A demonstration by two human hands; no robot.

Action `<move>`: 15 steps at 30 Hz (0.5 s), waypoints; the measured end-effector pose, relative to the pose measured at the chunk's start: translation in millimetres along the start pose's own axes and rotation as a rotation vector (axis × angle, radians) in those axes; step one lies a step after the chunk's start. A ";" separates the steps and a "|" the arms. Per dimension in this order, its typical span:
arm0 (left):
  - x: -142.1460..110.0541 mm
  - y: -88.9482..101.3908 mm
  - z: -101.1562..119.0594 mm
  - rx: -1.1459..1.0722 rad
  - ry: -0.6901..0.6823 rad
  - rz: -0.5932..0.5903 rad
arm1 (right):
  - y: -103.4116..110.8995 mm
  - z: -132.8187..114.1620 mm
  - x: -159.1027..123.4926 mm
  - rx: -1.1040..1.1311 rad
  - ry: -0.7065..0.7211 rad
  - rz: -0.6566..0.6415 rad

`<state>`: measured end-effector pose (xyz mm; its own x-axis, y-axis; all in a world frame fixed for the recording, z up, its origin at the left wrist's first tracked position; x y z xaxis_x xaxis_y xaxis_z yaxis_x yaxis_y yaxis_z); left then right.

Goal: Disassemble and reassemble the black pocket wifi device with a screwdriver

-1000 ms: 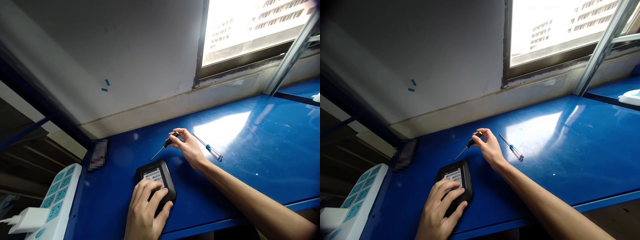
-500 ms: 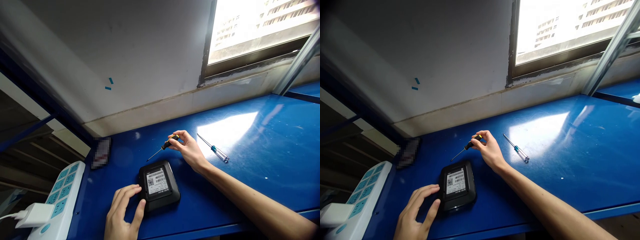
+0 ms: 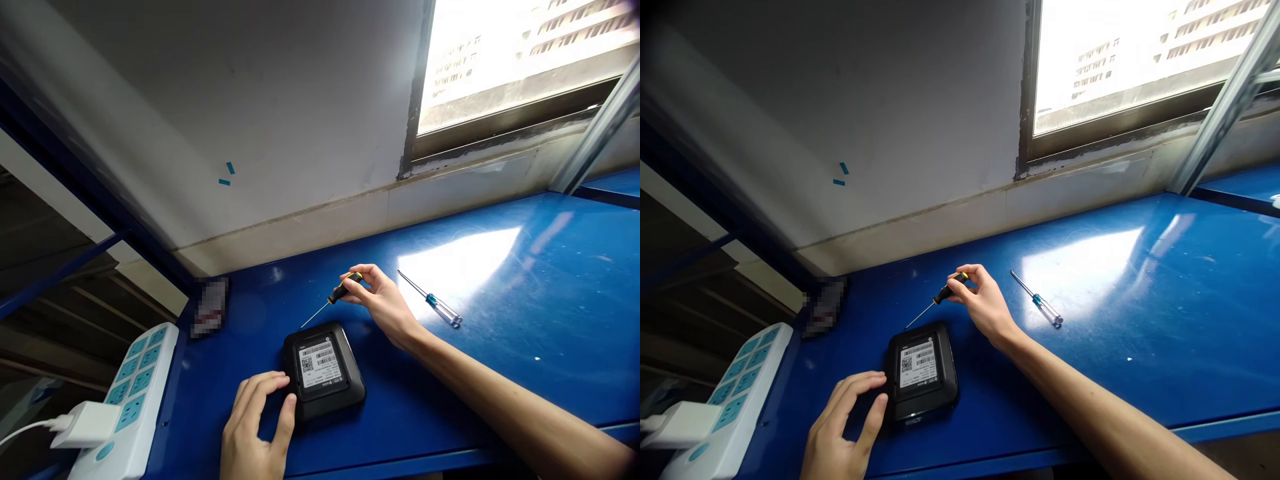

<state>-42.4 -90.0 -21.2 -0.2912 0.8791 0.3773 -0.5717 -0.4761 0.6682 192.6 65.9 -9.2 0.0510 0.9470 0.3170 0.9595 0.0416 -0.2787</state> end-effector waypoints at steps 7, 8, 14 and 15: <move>-1.6 -0.7 -0.4 -0.034 0.026 -0.018 | -6.2 -6.8 -5.1 0.058 -0.067 -0.103; -1.8 -0.7 -0.5 -0.036 0.021 -0.017 | -7.3 -6.8 -5.9 0.057 -0.072 -0.122; -1.6 -0.6 -0.7 -0.032 0.002 -0.027 | -10.3 -3.4 -8.6 0.037 -0.081 -0.172; -1.5 -0.7 -0.7 -0.030 -0.001 -0.031 | -10.8 -2.6 -9.0 0.034 -0.080 -0.179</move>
<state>-42.1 -91.0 -22.7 -0.2719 0.8936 0.3572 -0.6030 -0.4475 0.6604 182.5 56.1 -6.7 -0.1432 0.9457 0.2917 0.9413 0.2212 -0.2550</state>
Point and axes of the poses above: each hand's wrist, its own x-axis towards the middle knuckle, its own y-axis out of the back of the hand, z = x × y, the point moved 2 cm from there along x, towards the middle knuckle, and after that the axes turned 14 degrees about y, right-handed, at the moved point
